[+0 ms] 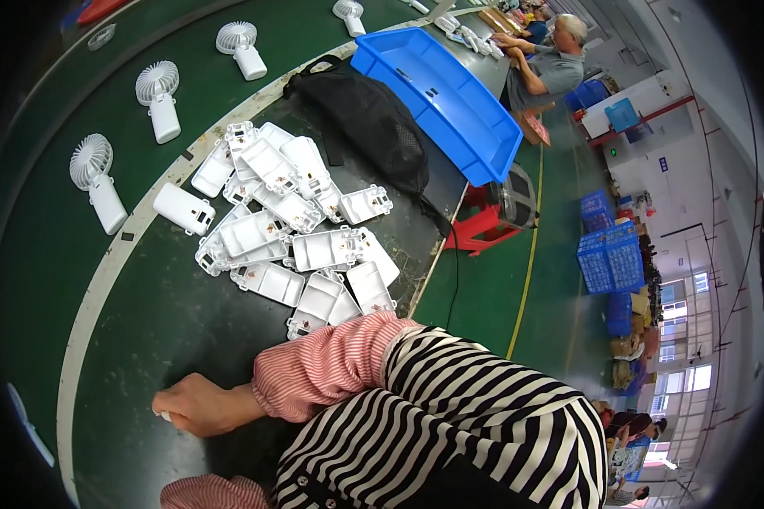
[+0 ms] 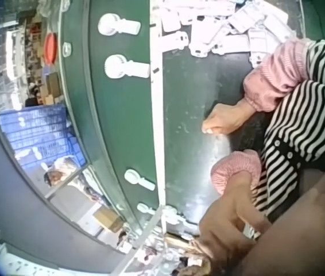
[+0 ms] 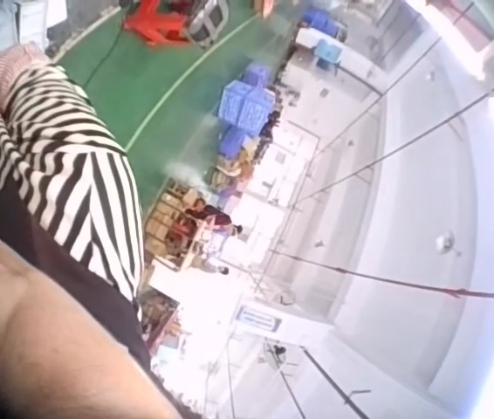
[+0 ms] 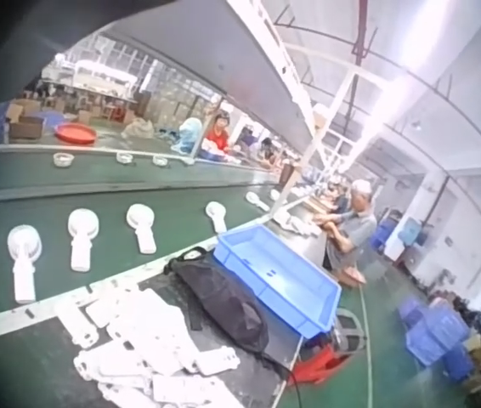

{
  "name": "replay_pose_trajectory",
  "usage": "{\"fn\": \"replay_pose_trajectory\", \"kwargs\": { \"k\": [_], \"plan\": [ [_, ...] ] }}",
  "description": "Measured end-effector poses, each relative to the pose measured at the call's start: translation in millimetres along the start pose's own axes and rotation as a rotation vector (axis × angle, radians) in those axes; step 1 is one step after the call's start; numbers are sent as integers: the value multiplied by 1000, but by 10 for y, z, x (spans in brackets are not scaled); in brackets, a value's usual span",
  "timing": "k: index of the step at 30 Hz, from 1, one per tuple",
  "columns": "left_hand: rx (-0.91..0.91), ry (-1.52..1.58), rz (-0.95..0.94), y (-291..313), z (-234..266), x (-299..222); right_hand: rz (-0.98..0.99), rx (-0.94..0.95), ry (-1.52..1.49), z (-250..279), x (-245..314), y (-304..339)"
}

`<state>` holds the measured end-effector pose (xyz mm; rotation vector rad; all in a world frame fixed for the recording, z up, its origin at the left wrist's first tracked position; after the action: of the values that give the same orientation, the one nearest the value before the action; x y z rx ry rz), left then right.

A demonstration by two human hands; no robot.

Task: The person assembles handheld fans by positioning internal circuit boards and batteries into the fan handles, attaching handle casings by hand, and placing the assembled fans onto the conveyor belt.

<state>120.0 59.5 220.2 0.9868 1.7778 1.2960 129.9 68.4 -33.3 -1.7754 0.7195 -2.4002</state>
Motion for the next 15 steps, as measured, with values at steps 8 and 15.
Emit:
{"fn": "replay_pose_trajectory", "kwargs": {
  "k": [8,15],
  "plan": [
    [421,39,180,-1006,-452,-73,14,-10,-12,-17,-81,12],
    [813,123,348,-1179,-898,182,20,-19,2,-24,36,-8]
  ]
}}
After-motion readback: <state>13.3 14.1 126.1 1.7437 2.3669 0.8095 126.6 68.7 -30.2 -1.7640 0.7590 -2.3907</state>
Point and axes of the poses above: each hand's wrist, its own y-axis away from the middle knuckle, its own z-axis out of the back of the hand, x = y × z, the point moved 3 cm from there along -y, towards the middle knuckle
